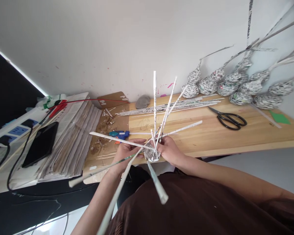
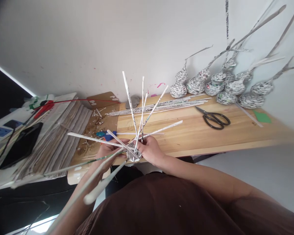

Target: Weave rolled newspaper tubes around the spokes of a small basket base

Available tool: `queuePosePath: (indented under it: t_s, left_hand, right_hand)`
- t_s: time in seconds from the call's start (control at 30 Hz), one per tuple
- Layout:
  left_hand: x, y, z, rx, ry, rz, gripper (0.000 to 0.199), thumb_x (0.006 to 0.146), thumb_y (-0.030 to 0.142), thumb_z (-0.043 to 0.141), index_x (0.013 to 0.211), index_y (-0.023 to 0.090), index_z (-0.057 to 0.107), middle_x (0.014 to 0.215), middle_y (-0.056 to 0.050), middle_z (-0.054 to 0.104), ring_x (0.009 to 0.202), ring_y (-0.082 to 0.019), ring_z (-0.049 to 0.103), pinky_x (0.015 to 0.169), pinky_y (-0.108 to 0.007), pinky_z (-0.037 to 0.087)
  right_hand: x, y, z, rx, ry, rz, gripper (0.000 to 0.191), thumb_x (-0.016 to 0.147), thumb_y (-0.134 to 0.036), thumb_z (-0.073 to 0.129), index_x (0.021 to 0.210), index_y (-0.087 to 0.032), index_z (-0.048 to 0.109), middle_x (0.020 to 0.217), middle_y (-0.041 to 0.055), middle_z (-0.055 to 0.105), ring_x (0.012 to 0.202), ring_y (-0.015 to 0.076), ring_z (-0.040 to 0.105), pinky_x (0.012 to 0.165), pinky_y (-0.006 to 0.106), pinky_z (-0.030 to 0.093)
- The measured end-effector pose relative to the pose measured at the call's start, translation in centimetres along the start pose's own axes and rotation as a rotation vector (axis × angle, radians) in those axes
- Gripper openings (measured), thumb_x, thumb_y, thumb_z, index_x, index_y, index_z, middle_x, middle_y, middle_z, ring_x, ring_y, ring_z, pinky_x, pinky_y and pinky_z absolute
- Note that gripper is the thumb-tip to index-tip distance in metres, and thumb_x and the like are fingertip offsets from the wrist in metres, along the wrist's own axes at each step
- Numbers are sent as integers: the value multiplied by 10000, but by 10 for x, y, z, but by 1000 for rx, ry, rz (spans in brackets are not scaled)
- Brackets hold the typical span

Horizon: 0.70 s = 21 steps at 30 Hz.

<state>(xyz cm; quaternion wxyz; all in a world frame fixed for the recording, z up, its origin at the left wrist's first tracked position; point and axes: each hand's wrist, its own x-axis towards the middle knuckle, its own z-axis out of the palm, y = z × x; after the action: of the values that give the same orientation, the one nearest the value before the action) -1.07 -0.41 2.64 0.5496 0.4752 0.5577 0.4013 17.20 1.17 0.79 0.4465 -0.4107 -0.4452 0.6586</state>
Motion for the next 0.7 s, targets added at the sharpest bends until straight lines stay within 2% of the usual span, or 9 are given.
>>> queuePosePath:
  t_s: [0.17,0.3,0.5,0.7]
  left_hand:
    - [1,9,-4,107,-73,14,459,649,409,847,1003,131,756,847,-104,778,644,-183,710,561,-269,595]
    - [-1,11,-3,172,-24,82,372,649,391,846,926,151,780,788,-82,769,613,-167,688,527,-241,576]
    - [0,-2,3,162,46,55,350,697,458,801,863,151,764,803,-66,763,661,-176,694,509,-233,571]
    - [0,-3,6,181,37,60,318,691,419,806,848,148,754,739,-51,751,626,-168,681,550,-243,557]
  right_hand:
    - [0,3,0,-75,11,-41,207,725,-365,747,747,-177,663,654,-6,667,612,150,596,583,256,451]
    - [1,4,-1,-82,3,-54,210,734,-371,735,722,-180,646,638,-16,646,602,141,585,589,251,447]
    - [1,9,-4,-123,-30,-61,200,749,-362,726,720,-174,662,672,4,667,629,158,609,600,263,461]
    - [-2,4,-3,-134,-23,-79,185,728,-359,745,746,-179,709,662,4,679,629,161,617,614,265,470]
